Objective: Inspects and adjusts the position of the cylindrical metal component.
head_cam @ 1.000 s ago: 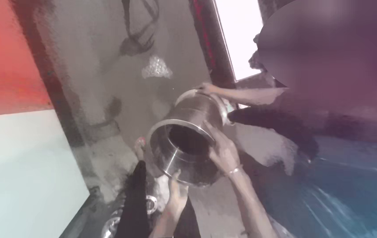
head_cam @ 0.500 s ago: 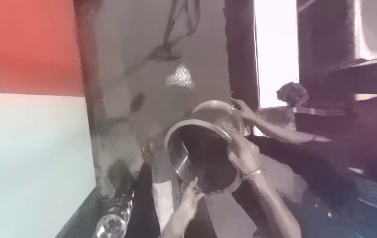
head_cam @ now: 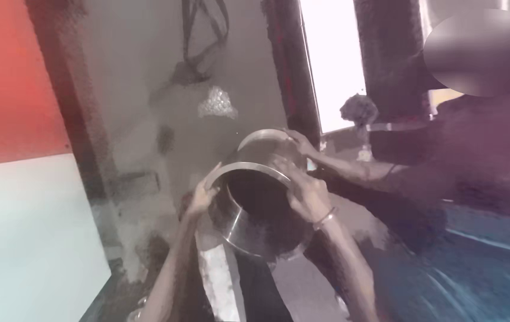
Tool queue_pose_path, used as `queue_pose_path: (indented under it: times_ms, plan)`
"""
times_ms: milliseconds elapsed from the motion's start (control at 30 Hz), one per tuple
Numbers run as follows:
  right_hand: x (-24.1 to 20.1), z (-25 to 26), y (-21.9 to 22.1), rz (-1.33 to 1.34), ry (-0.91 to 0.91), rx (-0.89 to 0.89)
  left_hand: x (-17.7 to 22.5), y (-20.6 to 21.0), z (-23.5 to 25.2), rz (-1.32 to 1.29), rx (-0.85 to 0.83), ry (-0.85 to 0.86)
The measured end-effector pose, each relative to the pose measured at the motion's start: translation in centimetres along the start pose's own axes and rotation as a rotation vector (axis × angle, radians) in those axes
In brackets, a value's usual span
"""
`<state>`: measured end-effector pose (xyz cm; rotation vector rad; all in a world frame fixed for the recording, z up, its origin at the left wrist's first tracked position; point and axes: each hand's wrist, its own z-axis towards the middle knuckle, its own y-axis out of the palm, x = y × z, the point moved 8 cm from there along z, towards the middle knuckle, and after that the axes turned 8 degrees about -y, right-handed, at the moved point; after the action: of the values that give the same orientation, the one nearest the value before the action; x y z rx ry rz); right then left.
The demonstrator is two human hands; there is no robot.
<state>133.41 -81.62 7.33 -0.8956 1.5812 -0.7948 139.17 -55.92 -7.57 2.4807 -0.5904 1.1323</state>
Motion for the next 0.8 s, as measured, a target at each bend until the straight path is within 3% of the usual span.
queue_pose_path:
  times_ms: [200,400,467,567,667,800]
  plan:
    - [0.6,1.4,-0.4,0.033,-0.049,-0.101,-1.3,0.5,-1.9,0.027,0.201,-0.158]
    - [-0.5,1.3,0.7,0.033,-0.156,-0.195,-8.0,0.7,-6.9,0.017,0.461,-0.464]
    - [-0.6,1.2,0.9,0.036,-0.188,-0.212,-8.7,2.1,-8.2,-0.143,0.503,-0.427]
    - [-0.4,1.4,1.2,0.036,-0.216,-0.239,-8.4,3.7,-8.6,-0.333,0.465,-0.211]
    - [0.0,0.1,0.1,-0.06,-0.064,-0.177,-7.6,4.4,-8.6,-0.347,0.443,-0.197]
    - [1.9,-4.9,-1.8,-0.105,0.446,0.022,-4.8,4.0,-6.8,-0.197,0.447,-0.13]
